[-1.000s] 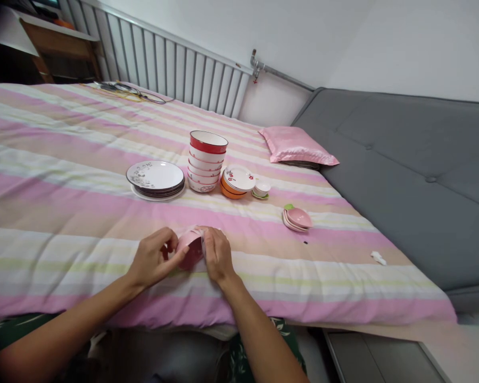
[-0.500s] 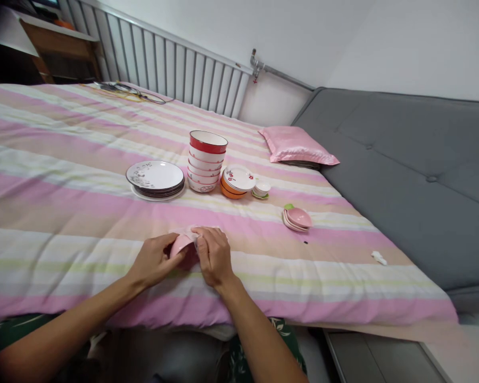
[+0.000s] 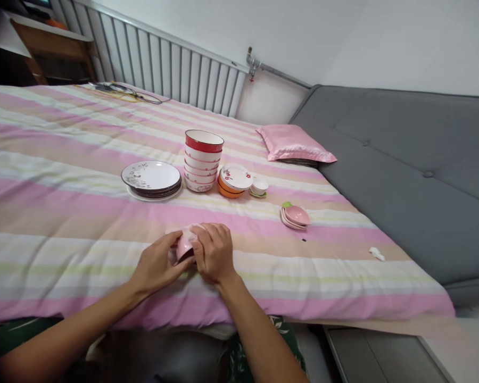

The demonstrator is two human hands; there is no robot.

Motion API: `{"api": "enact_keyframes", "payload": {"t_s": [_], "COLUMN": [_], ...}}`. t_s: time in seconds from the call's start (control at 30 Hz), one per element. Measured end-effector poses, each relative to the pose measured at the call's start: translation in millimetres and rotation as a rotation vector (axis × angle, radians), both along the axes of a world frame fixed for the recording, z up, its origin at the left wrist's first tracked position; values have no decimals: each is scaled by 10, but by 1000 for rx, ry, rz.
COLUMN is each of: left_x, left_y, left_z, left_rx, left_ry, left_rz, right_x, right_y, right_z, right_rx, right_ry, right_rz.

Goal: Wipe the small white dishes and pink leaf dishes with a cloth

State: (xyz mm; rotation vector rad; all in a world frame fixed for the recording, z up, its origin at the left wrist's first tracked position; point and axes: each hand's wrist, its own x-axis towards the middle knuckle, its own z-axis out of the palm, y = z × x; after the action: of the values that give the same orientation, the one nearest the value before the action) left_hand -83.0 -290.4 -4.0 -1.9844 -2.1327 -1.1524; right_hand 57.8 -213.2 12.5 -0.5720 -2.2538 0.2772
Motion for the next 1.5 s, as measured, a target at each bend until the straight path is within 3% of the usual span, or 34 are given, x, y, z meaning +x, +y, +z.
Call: {"api": "enact_keyframes", "payload": {"t_s": [0.2,0.37,0.83,0.97,1.1,1.5], "left_x": [-58,-71,-72,-76,-79,-74], "left_y": [-36,-31,-22,-20,-43,-56], "left_z": [92,110,69,64,62,58], "left_rx": [50,65,78,71,88,84], "left_ry": [-95,-99,-58,-66,-27,4], "left_rz": [-77,-38,-34,-33,-39,-60], "right_x": [-27,-39,-33,-54,-49,-35], "right_y": [-58,-63,51,47,2,-73], "right_z": [-6,-4,-104,-126,-86,-17], "right_rx": [82,50,-561,-630,-548,55], "right_ry": [-18,-1,271,338,317,87], "right_rz": [46,55,-78,-83,-32,53]}}
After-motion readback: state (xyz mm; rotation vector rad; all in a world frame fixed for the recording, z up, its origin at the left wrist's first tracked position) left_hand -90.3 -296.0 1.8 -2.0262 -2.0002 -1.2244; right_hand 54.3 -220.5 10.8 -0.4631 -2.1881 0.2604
